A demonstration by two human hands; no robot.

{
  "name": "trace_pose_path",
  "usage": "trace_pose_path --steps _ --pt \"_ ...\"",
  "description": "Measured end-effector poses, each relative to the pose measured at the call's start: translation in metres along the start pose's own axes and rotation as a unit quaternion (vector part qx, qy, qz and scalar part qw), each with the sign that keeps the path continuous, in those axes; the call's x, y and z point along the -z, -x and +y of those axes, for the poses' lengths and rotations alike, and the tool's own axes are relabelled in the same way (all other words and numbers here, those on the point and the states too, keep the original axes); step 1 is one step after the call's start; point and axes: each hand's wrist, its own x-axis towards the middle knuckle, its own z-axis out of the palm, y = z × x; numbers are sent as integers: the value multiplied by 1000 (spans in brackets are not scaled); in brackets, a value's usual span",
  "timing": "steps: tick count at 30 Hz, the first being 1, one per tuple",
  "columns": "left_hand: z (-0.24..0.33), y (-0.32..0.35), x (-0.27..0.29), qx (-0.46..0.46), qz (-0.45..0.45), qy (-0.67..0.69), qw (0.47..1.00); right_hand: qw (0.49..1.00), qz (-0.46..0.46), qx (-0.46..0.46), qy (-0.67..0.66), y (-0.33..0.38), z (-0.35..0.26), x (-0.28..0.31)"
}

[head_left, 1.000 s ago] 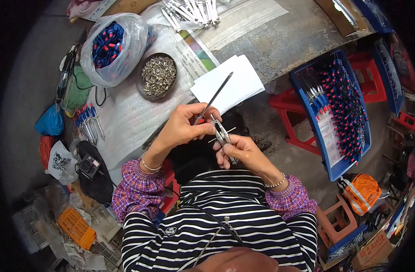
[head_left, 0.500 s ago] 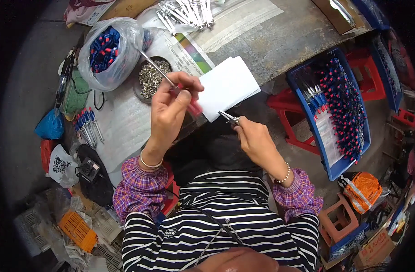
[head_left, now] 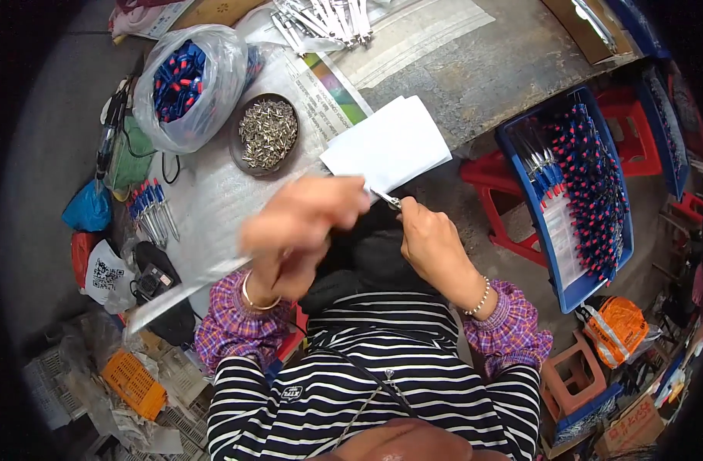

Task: Assembling small mechanical or electrical parts by hand and using simple tools like scissors.

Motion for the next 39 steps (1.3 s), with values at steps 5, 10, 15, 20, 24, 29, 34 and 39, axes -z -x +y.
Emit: trace_pose_path --steps 5,10,15,20,24,29,34,39 --pt "-42 36 10 255 -28 -80 963 1000 -3 -1 -4 -11 -6 4" --pt "-35 30 17 251 -62 -78 963 1000 0 -5 -22 0 -3 1" --pt "-16 32 23 321 11 -55 945 999 12 15 -43 5 -12 6" --pt "-3 37 24 305 -54 -175 934 995 55 71 -39 11 -20 4" --pt "-7 47 26 260 -70 -172 948 994 38 97 21 13 -24 2" --pt "-6 56 37 225 -116 -230 940 995 27 97 -12 10 -31 -2" --pt "-6 56 44 186 -121 -221 950 987 -18 81 -140 11 -35 -5" --pt "-3 57 50 186 -142 -170 957 801 -281 -173 -499 7 -28 3"
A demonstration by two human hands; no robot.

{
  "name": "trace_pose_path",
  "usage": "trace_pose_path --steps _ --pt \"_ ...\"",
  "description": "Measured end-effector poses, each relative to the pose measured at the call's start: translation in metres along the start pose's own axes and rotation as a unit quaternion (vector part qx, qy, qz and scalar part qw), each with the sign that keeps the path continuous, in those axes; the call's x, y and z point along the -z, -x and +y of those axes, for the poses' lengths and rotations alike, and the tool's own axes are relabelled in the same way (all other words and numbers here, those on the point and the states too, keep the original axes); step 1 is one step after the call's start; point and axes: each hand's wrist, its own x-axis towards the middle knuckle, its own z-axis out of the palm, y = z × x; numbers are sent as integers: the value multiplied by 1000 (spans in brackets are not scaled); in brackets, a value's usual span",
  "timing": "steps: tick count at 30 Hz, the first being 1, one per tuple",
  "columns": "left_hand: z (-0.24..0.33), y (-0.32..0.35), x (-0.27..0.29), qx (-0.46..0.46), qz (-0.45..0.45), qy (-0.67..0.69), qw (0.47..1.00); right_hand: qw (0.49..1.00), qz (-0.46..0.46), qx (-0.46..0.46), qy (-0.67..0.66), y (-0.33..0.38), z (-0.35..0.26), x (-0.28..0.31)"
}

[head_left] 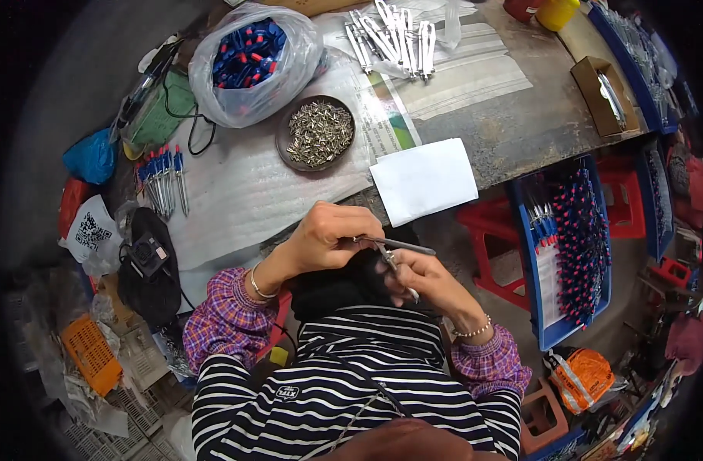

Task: Assembling small mechanical or electrical parts by hand and using simple tools like scissors.

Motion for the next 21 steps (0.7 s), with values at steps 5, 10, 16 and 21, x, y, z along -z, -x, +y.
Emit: trace_pose_path --steps 5,10,16,21 --pt "-1 -1 0 30 -15 63 997 940 -128 -40 -314 -4 17 3" --pt "5 -2 -5 213 40 131 967 989 31 36 -138 -7 16 -3" --pt "4 -4 -3 271 -5 195 942 987 89 103 -85 -4 21 -5" --pt "5 -4 -4 296 -8 208 932 988 90 103 -75 -5 22 -7"
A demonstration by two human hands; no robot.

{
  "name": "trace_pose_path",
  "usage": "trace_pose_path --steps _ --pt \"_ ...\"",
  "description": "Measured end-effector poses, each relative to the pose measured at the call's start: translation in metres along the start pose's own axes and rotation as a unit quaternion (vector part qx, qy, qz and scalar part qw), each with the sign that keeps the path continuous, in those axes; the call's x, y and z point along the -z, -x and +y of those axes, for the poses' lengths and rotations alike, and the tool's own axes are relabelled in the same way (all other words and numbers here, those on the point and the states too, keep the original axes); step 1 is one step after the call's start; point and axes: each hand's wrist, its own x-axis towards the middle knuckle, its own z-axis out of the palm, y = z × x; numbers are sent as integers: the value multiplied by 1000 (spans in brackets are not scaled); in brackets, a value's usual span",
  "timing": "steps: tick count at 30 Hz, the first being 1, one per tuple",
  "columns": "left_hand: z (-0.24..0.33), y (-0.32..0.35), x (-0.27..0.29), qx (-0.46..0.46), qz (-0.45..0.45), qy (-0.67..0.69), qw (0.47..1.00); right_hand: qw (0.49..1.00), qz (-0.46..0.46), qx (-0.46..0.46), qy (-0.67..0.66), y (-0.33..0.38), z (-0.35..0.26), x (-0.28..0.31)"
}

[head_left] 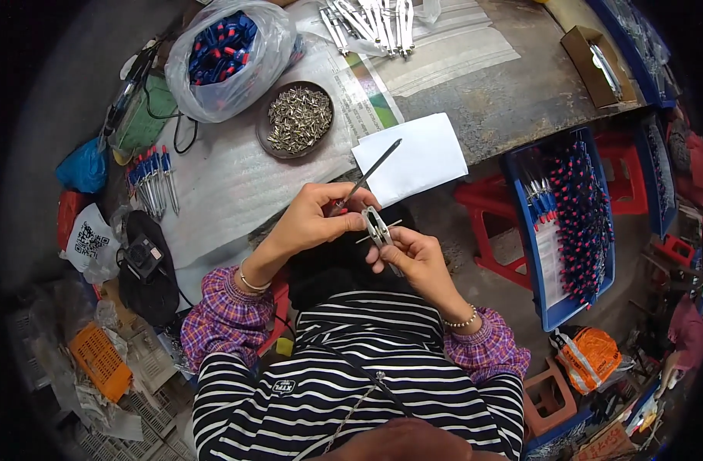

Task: Assembling small mechanical or electrical parts by hand and using simple tools like scissors.

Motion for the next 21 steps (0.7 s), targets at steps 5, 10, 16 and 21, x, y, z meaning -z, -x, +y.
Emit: trace_pose_path --steps 5,10,16,21 --pt "4 1 -1 2 -16 32 999 987 -53 -93 -119 -1 -3 1" --pt "5 2 0 14 -34 12 999 882 -200 -181 -385 -1 15 15" --pt "4 -2 0 -50 -30 -60 996 853 -244 -189 -421 -3 21 17" --pt "0 -3 1 -69 38 -168 983 995 -62 30 77 -1 13 3"
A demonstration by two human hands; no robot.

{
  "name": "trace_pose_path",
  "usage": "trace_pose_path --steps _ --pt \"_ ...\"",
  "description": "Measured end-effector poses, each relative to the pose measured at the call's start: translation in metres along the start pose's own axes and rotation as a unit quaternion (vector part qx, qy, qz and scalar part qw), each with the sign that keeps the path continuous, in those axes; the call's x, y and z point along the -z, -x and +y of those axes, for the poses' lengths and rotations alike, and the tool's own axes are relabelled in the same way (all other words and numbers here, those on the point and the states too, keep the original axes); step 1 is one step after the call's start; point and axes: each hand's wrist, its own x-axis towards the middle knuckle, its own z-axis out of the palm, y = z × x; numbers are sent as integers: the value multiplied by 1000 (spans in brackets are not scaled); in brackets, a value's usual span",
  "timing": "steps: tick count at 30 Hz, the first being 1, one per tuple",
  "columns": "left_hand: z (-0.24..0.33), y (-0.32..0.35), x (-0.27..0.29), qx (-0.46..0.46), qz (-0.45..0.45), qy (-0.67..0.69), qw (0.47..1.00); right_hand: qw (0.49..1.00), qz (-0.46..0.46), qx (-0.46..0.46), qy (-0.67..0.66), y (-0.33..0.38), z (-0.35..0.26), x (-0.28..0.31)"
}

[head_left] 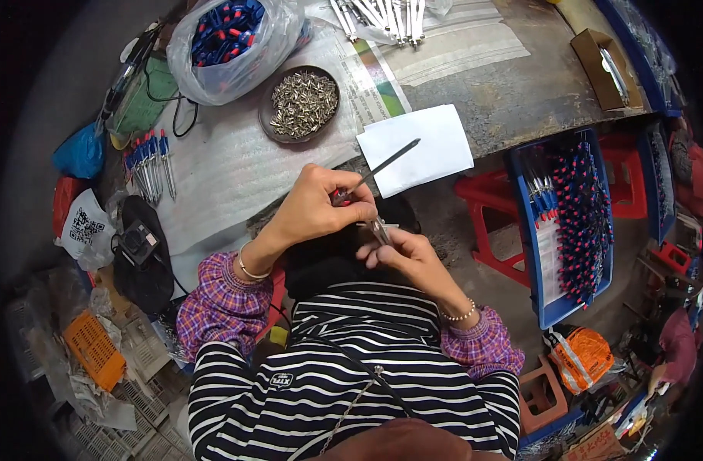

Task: Assembling small mechanical or electrical parts by hand and using simple tools like scissors.

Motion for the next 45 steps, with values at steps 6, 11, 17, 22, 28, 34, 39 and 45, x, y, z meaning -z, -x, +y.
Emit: trace_pose_path --steps 6,11,17,22,28,34,39,45 --pt "7 -2 -2 1 33 -12 999 999 12 4 42 1 1 -5" --pt "2 -2 -12 12 78 82 993 991 -20 -27 -133 0 1 -9" --pt "-2 2 -16 0 17 10 1000 982 28 -18 -188 -4 0 -9" --pt "-2 4 -19 32 7 35 999 983 22 -27 -180 -2 -6 -13" --pt "9 5 -21 93 -10 131 987 986 16 -15 -164 -3 0 -13" --pt "5 5 -20 90 -10 96 991 989 23 -15 -148 -2 -2 -13" --pt "0 6 -17 63 -11 51 997 991 15 -3 -136 -2 0 -10" --pt "-4 4 -19 44 34 118 992 990 7 -5 -143 -2 2 -9"
